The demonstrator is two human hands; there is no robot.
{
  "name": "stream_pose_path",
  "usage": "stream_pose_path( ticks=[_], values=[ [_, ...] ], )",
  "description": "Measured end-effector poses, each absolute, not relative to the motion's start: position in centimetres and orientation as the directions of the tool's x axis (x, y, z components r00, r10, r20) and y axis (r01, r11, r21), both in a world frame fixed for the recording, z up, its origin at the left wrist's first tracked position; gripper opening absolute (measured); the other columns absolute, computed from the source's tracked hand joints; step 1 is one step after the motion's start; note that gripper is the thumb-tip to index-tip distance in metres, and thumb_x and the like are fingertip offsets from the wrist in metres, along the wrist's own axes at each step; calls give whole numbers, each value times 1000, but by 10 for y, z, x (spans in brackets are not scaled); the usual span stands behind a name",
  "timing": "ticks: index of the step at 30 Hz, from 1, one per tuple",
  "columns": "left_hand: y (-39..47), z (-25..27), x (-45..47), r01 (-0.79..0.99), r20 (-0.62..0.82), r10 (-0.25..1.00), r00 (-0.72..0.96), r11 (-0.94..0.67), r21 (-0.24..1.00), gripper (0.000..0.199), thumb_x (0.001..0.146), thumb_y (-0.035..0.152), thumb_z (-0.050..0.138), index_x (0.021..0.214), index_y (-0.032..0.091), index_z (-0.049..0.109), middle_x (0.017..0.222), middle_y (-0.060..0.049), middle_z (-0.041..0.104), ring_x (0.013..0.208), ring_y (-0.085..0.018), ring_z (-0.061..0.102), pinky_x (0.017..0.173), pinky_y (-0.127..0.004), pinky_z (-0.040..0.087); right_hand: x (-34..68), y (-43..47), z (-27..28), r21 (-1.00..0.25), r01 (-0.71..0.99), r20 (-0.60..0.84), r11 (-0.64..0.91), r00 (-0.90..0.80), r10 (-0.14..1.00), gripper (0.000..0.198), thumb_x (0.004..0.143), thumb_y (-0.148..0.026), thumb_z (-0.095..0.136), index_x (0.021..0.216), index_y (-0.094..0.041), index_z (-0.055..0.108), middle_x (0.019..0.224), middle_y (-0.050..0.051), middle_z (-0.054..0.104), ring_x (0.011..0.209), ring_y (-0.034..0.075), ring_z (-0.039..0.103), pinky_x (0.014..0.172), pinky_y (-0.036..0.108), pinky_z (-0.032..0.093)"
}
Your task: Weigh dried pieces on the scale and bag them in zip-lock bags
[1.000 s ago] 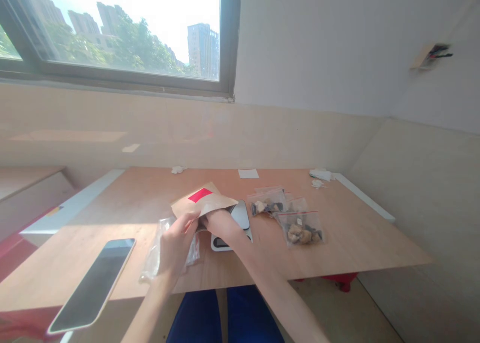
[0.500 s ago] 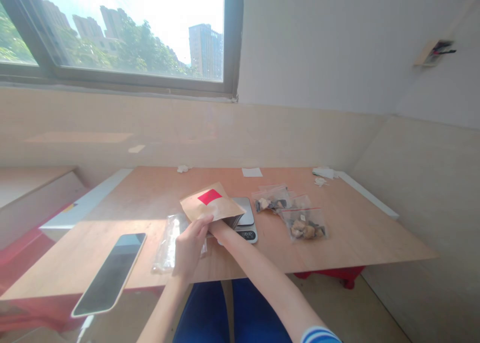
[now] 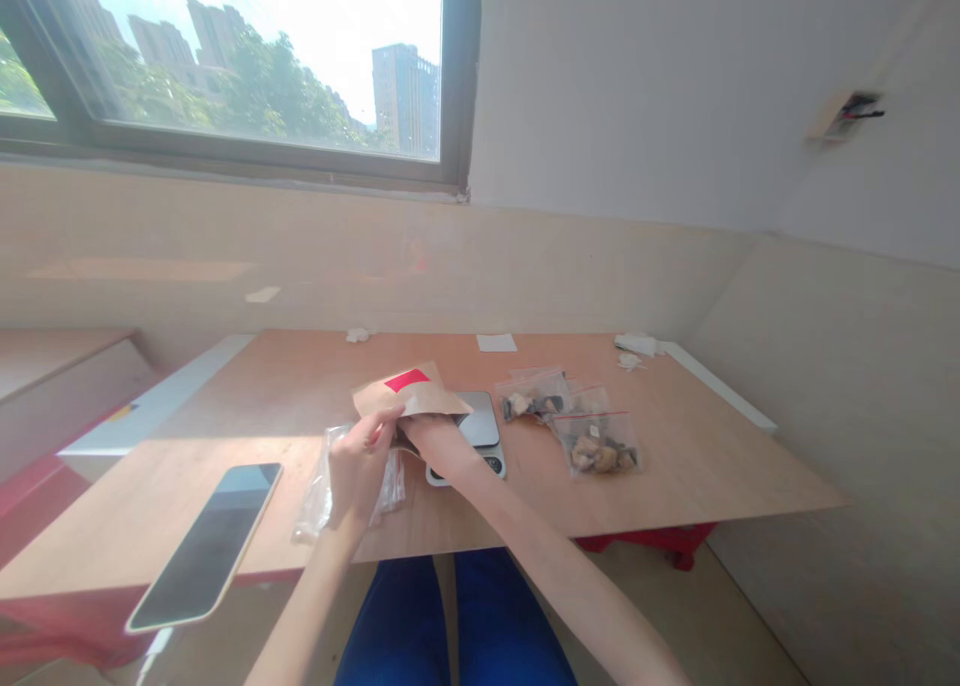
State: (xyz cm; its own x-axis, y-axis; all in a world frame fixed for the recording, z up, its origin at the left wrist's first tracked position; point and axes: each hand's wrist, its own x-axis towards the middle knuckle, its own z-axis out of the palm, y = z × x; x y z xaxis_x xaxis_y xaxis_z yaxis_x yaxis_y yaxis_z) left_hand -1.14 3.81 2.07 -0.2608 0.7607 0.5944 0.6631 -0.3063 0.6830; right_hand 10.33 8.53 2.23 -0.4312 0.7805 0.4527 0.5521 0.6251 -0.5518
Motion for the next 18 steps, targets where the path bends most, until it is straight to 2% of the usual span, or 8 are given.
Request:
stream_pose_path(
  ticks=[3, 5, 7, 10, 14, 18],
  values=[
    [40, 23, -12, 671, 600, 760, -249, -312, 673, 24, 81, 34, 50, 82, 24, 72, 72, 2, 73, 67, -13, 68, 57, -17, 46, 113, 77, 30, -374, 655, 366, 657, -547, 753, 24, 83, -3, 46, 99, -12, 62, 108, 15, 64, 104, 27, 58, 97, 41, 40],
    [41, 24, -13, 663, 591, 767, -250, -310, 681, 23, 80, 34, 52, 83, 24, 72, 76, 3, 73, 69, -14, 68, 59, -17, 47, 118, 71, 35, -209, 708, 328, 674, -598, 731, 27, 87, -6, 41, 105, -14, 60, 114, 13, 60, 105, 26, 56, 94, 40, 43],
    [42, 26, -14, 644, 573, 780, -252, -307, 701, 22, 80, 34, 53, 84, 25, 72, 79, 3, 73, 72, -14, 69, 61, -17, 48, 122, 66, 38, -50, 735, 331, 676, -626, 706, 27, 89, -9, 40, 106, -18, 59, 116, 9, 58, 103, 24, 55, 91, 39, 44],
    [43, 30, -14, 621, 543, 800, -256, -294, 727, 21, 79, 33, 54, 85, 26, 72, 81, 4, 73, 74, -14, 69, 65, -17, 49, 128, 60, 39, 76, 748, 387, 659, -631, 672, 26, 88, -8, 42, 104, -19, 59, 109, 8, 59, 95, 23, 55, 84, 37, 46],
    [44, 34, -14, 610, 510, 816, -273, -263, 748, 19, 78, 32, 55, 85, 26, 72, 82, 4, 73, 75, -14, 69, 65, -17, 49, 137, 60, 28, 128, 742, 460, 658, -632, 623, 29, 86, -4, 43, 106, -19, 57, 106, 8, 58, 84, 20, 53, 73, 34, 46],
    [45, 35, -13, 607, 489, 825, -284, -240, 758, 18, 78, 33, 57, 85, 28, 72, 78, 5, 73, 74, -15, 69, 63, -18, 49, 146, 65, 12, 32, 695, 574, 718, -601, 556, 28, 87, -4, 41, 105, -19, 57, 114, 8, 55, 86, 19, 51, 80, 35, 45]
  ],
)
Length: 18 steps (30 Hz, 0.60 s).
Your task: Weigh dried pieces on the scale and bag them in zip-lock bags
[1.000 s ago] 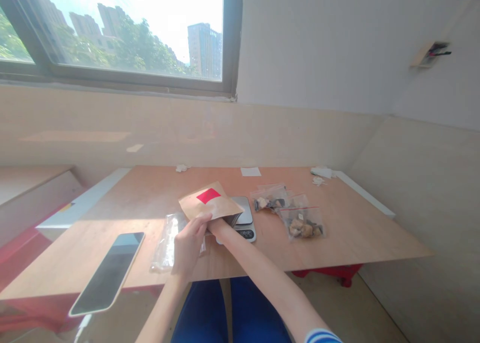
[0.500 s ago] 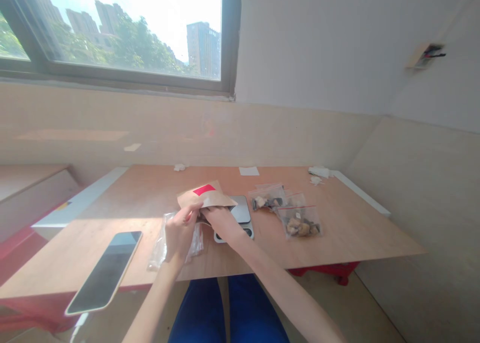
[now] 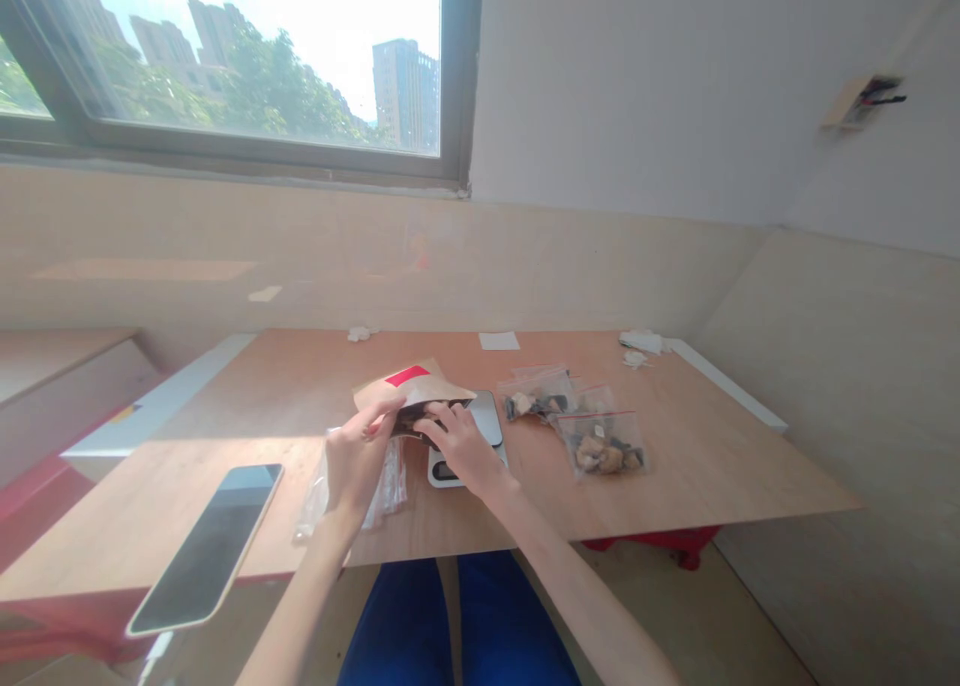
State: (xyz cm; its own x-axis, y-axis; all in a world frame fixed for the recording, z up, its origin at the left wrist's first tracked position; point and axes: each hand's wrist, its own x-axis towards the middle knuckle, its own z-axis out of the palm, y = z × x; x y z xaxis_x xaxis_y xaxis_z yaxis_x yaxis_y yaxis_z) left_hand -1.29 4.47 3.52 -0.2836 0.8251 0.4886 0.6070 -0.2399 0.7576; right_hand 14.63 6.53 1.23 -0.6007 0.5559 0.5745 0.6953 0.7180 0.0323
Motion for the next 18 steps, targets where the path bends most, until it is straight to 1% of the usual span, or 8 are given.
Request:
stream_pose_path(
  ticks=[2, 5, 7, 10, 13, 15, 16, 18],
  values=[
    [46, 35, -12, 612, 489, 823, -290, -233, 756, 18, 78, 34, 57, 86, 28, 72, 79, 6, 73, 73, -15, 69, 62, -18, 48, 150, 66, 7, -63, 652, 620, 756, -568, 542, 31, 85, -1, 39, 104, -19, 56, 114, 8, 53, 91, 19, 50, 84, 35, 45],
    [49, 37, -11, 625, 494, 816, -300, -223, 748, 18, 78, 35, 56, 85, 29, 72, 81, 5, 73, 74, -16, 69, 63, -19, 48, 153, 62, 8, -248, 552, 672, 796, -494, 552, 39, 81, 5, 35, 102, -20, 55, 113, 8, 51, 105, 19, 48, 89, 35, 44],
    [52, 38, -12, 625, 489, 817, -306, -215, 750, 20, 78, 37, 55, 86, 29, 72, 84, 4, 73, 76, -16, 69, 64, -20, 49, 154, 58, 12, -382, 469, 712, 797, -400, 577, 36, 82, 2, 35, 100, -22, 54, 111, 7, 50, 109, 18, 48, 91, 33, 44],
    [57, 39, -14, 602, 480, 814, -328, -211, 770, 22, 78, 38, 55, 89, 28, 71, 90, 3, 73, 79, -17, 69, 66, -21, 50, 156, 56, 14, -548, 375, 756, 748, -160, 635, 22, 88, -9, 40, 95, -24, 55, 106, 6, 51, 105, 16, 51, 90, 32, 44],
    [63, 40, -20, 580, 488, 791, -369, -214, 786, 21, 76, 36, 57, 89, 26, 71, 90, 1, 73, 81, -19, 69, 69, -24, 51, 161, 68, 3, -688, 326, 707, 649, 96, 701, 14, 90, -19, 40, 92, -22, 54, 98, 6, 53, 100, 17, 53, 87, 33, 45],
    [66, 40, -24, 576, 491, 775, -397, -206, 791, 20, 74, 35, 59, 88, 26, 71, 87, 1, 73, 82, -19, 69, 71, -25, 52, 166, 82, -11, -764, 309, 623, 566, 127, 772, 14, 91, -21, 39, 90, -21, 54, 92, 6, 53, 92, 17, 55, 82, 33, 47],
    [67, 40, -26, 575, 489, 771, -408, -198, 794, 20, 74, 34, 59, 87, 25, 71, 86, 1, 73, 82, -19, 69, 73, -26, 52, 168, 89, -18, -785, 323, 582, 529, 89, 808, 15, 90, -21, 39, 88, -21, 54, 91, 6, 54, 88, 17, 56, 80, 33, 48],
    [69, 41, -29, 576, 480, 770, -421, -181, 797, 20, 73, 32, 59, 87, 25, 71, 86, 0, 73, 84, -20, 69, 75, -27, 52, 172, 103, -29, -784, 400, 512, 474, -13, 859, 17, 89, -19, 39, 86, -20, 55, 89, 6, 54, 86, 18, 56, 81, 34, 47]
  ],
)
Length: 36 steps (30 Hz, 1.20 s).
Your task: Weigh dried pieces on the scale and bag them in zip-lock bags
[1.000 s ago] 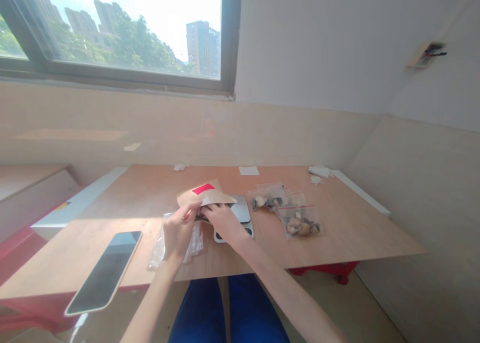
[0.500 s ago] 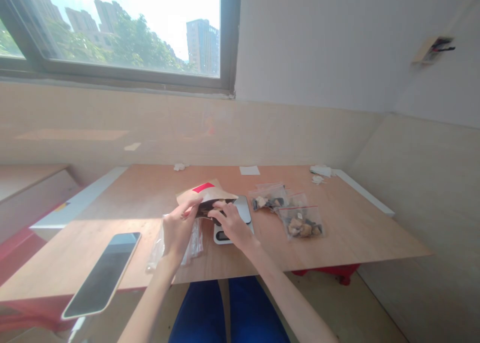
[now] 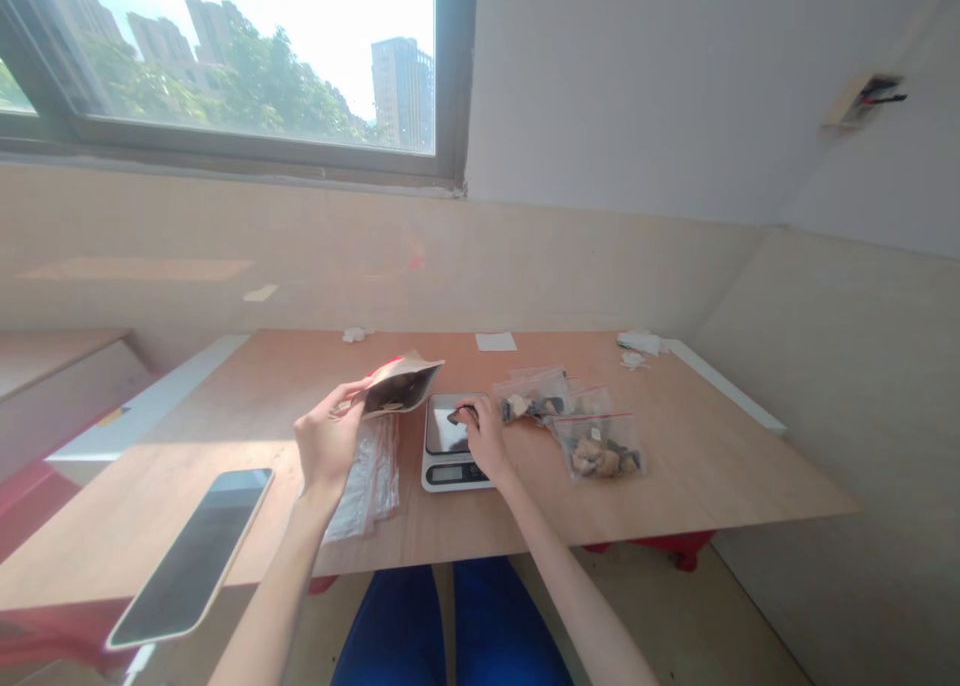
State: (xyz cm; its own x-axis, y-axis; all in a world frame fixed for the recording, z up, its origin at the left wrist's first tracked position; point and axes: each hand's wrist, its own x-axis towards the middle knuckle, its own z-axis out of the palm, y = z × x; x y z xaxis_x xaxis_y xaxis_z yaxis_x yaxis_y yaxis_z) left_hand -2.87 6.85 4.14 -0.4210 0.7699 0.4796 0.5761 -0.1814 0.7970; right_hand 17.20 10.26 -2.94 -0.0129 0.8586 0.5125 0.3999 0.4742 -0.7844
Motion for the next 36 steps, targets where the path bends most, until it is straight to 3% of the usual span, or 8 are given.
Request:
stream_pose_path(
  ticks=[4, 8, 12, 15, 25, 30, 33, 36],
  values=[
    [68, 42, -30, 562, 457, 786, -417, -172, 809, 20, 72, 33, 60, 87, 25, 71, 85, 0, 73, 86, -19, 68, 73, -25, 52, 178, 122, -35, -735, 537, 427, 415, -109, 898, 21, 86, -15, 37, 91, -18, 57, 96, 10, 58, 97, 20, 54, 89, 39, 42],
    [67, 41, -31, 558, 463, 787, -408, -186, 809, 20, 72, 34, 60, 87, 24, 71, 85, 1, 74, 86, -19, 68, 68, -23, 52, 187, 135, -30, -860, 380, 352, 341, -43, 935, 22, 81, -16, 45, 101, -19, 54, 105, 9, 59, 103, 20, 53, 94, 39, 38],
    [66, 39, -32, 577, 473, 790, -390, -191, 794, 20, 73, 34, 59, 87, 25, 71, 86, 1, 74, 84, -18, 69, 67, -22, 52, 197, 142, -33, -955, 191, 235, 229, 9, 972, 23, 82, -31, 49, 101, -19, 47, 91, 5, 60, 69, 13, 57, 68, 29, 47],
    [65, 37, -32, 592, 494, 782, -379, -206, 779, 19, 74, 34, 59, 85, 25, 71, 85, 1, 74, 81, -19, 69, 66, -23, 52, 202, 143, -36, -975, 126, 180, 181, -18, 984, 29, 83, -44, 45, 97, -19, 45, 74, -1, 55, 46, 7, 44, 47, 21, 39],
    [64, 34, -34, 552, 453, 805, -382, -194, 811, 19, 74, 34, 60, 87, 25, 71, 89, 2, 73, 86, -19, 68, 71, -23, 52, 212, 148, -40, -991, 97, 83, 87, -41, 996, 33, 77, -48, 52, 86, -16, 52, 56, -7, 44, 37, 5, 33, 36, 18, 26],
    [64, 34, -34, 559, 459, 805, -376, -198, 805, 19, 74, 35, 61, 87, 26, 71, 89, 2, 73, 85, -19, 69, 70, -23, 52, 213, 143, -35, -970, 192, 153, 152, -7, 988, 21, 82, -29, 47, 96, -16, 57, 79, 3, 56, 68, 12, 55, 61, 25, 47],
    [64, 33, -35, 580, 476, 798, -369, -203, 789, 19, 74, 35, 60, 86, 26, 71, 86, 2, 73, 83, -20, 69, 67, -24, 52, 209, 129, -29, -916, 307, 272, 258, 4, 962, 26, 86, -21, 41, 106, -17, 57, 103, 8, 53, 102, 16, 51, 91, 35, 42],
    [62, 32, -35, 594, 484, 795, -366, -201, 779, 19, 73, 35, 60, 86, 27, 71, 85, 2, 74, 81, -20, 69, 65, -23, 52, 202, 110, -30, -741, 511, 422, 436, -151, 894, 35, 90, -17, 33, 120, -17, 52, 104, 9, 50, 100, 16, 53, 93, 38, 42]
  ],
)
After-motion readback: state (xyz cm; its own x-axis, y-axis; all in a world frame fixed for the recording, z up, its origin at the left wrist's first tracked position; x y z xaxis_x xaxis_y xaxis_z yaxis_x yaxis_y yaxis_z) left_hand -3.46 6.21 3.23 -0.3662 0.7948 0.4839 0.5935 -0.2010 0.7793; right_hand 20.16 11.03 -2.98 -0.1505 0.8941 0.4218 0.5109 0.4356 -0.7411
